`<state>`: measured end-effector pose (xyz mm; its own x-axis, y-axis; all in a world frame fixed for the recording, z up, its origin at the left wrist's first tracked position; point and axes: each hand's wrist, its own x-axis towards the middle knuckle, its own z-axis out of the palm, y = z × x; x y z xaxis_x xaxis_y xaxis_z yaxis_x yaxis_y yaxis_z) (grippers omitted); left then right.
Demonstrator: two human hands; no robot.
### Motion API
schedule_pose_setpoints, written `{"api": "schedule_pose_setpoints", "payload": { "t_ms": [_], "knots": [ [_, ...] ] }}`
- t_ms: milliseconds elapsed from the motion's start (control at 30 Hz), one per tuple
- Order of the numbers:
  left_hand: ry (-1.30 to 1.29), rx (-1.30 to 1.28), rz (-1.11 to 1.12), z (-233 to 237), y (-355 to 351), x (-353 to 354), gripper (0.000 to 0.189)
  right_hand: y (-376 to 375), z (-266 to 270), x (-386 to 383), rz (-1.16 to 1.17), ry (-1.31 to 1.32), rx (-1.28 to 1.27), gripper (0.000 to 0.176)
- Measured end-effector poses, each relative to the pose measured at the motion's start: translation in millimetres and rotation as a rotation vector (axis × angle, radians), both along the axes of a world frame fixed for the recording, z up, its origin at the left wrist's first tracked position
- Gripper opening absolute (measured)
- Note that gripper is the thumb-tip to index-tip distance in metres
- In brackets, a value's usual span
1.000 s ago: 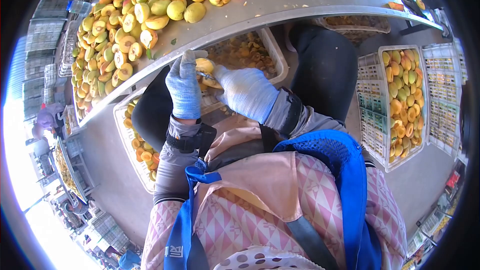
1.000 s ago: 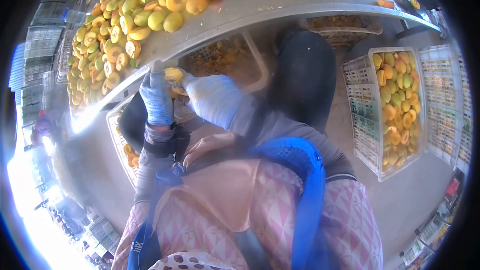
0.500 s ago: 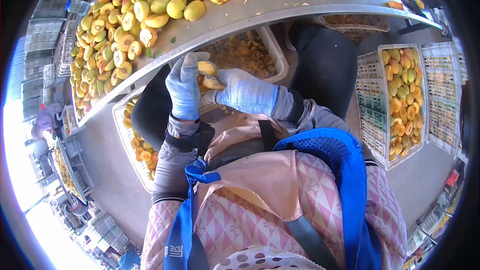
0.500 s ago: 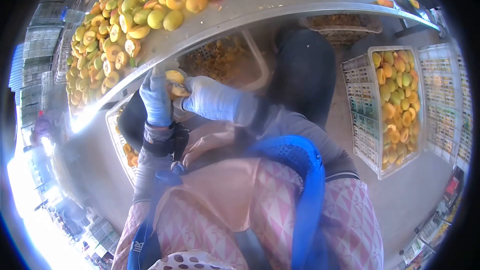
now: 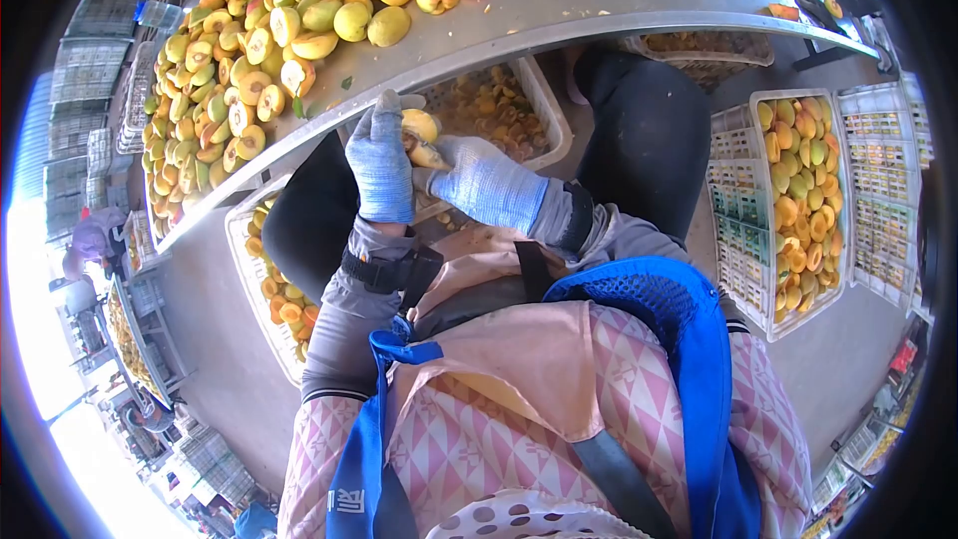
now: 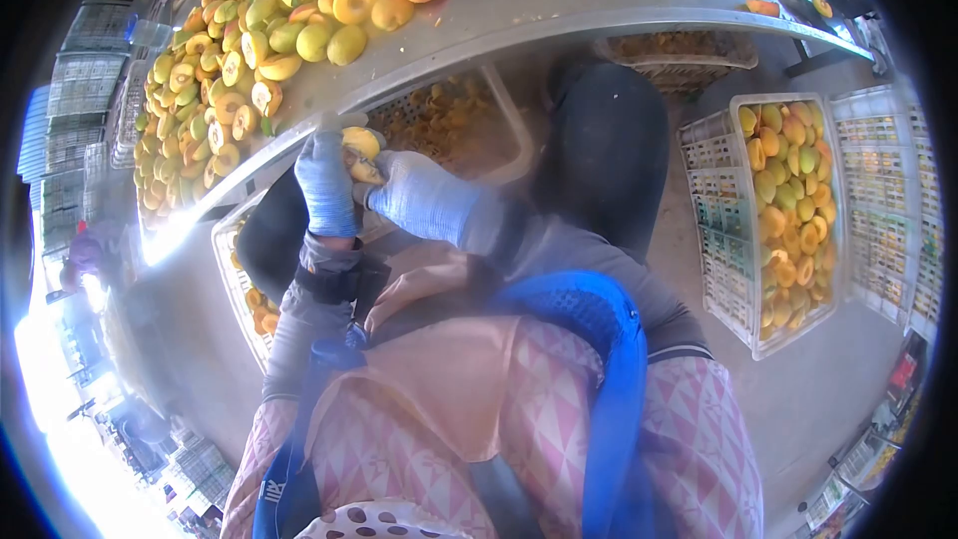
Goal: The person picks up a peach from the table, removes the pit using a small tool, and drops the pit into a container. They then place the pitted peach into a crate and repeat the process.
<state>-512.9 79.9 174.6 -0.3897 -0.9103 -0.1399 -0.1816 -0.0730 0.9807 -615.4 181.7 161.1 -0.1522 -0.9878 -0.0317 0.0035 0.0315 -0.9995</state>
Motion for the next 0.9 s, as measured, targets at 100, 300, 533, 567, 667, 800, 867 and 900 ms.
{"api": "schedule_pose_setpoints", "payload": {
  "t_ms": [100, 300, 533, 567, 667, 800, 867, 900],
  "knots": [
    [0.021, 0.014, 0.035, 1, 4, -8, 0.044, -1, 2, -9, 0.096, -0.064, 0.023, 0.031],
    [0.006, 0.029, 0.061, 0, 4, -8, 0.043, 0, -10, -2, -0.014, 0.247, 0.054, 0.032],
    [0.165, 0.227, 0.022, 10, 6, -9, 0.041, 2, -5, -12, 0.189, -0.618, 0.235, 0.03],
    [0.168, 0.218, 0.01, 12, 7, -9, 0.041, 3, -1, -18, 0.238, -0.696, 0.313, 0.028],
    [0.13, 0.164, -0.051, 11, 7, -3, 0.042, 8, 6, -23, 0.334, -0.873, 0.417, 0.027],
    [0.336, 0.239, -0.099, -32, -3, 6, 0.047, 13, 10, -29, 0.371, -0.998, 0.349, 0.033],
    [0.202, 0.25, 0.006, -38, -8, 5, 0.052, 14, 11, -33, 0.302, -0.888, 0.351, 0.033],
    [0.226, 0.252, -0.014, -28, -8, 6, 0.053, 14, 11, -35, 0.298, -0.799, 0.353, 0.033]
  ]
}}
